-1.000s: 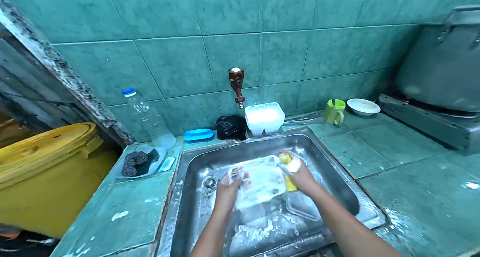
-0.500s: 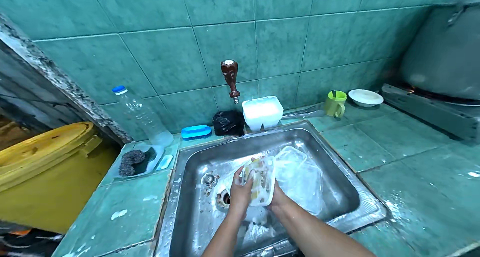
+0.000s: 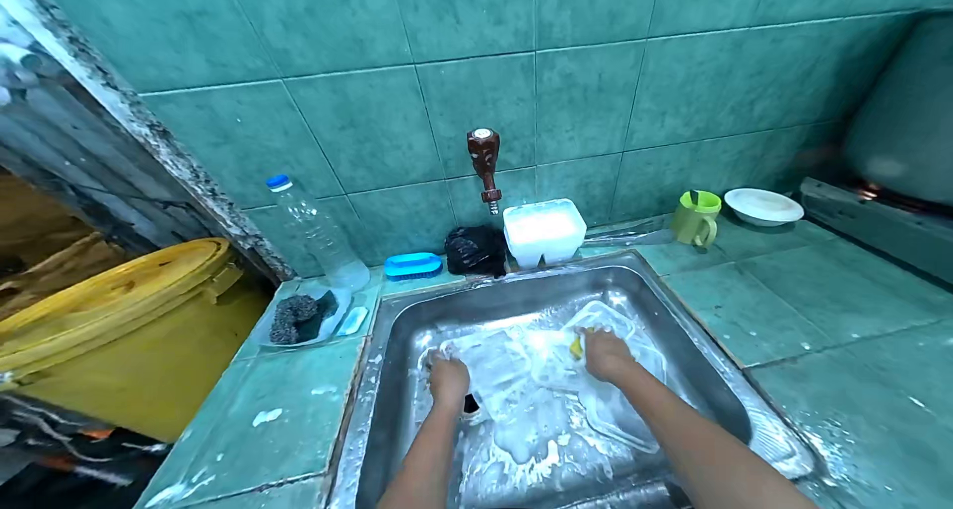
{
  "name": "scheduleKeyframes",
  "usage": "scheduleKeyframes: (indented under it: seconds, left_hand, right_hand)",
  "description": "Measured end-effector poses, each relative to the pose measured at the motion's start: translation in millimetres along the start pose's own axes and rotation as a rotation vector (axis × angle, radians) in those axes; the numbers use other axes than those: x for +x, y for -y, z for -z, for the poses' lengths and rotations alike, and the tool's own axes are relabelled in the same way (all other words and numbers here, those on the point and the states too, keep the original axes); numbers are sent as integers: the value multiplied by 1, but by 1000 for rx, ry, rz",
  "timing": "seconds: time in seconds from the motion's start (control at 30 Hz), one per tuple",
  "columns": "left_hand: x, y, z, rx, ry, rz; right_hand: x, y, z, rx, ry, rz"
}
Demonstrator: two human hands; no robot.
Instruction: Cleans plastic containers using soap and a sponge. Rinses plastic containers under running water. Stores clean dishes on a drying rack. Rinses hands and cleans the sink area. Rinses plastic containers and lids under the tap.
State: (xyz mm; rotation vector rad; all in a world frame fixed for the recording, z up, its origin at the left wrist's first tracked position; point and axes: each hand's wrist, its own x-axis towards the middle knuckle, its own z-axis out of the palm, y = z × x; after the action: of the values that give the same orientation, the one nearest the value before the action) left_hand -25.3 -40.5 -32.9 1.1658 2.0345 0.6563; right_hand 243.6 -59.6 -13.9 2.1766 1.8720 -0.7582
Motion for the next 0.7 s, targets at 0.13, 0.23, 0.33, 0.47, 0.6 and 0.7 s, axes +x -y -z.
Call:
scheduleKeyframes:
  seconds: [0.13,0.23,0.33,0.47,0.6,0.7]
  left_hand:
    - [-4,1,-11,185,188,-31]
    - [-6,-4,-13,441,283,-81]
    - [-11,-10,-11,502,274,-176]
    - [-27,-24,-21,79,405,-501]
    - [-46,-44,-46,-230,595,-667]
    - [-61,-51,-53,-293,576,-625]
  right_hand:
    - [0,-13,13,-25,27,-39]
    - [-4,-25,24,37,30,-100]
    - [-13,-37,39,124,-3,-128]
    - [-33,-47,61,148,-119,53]
    - [-54,-38,76,115,-210,188]
    - [-69,-38,82,70,-297,185]
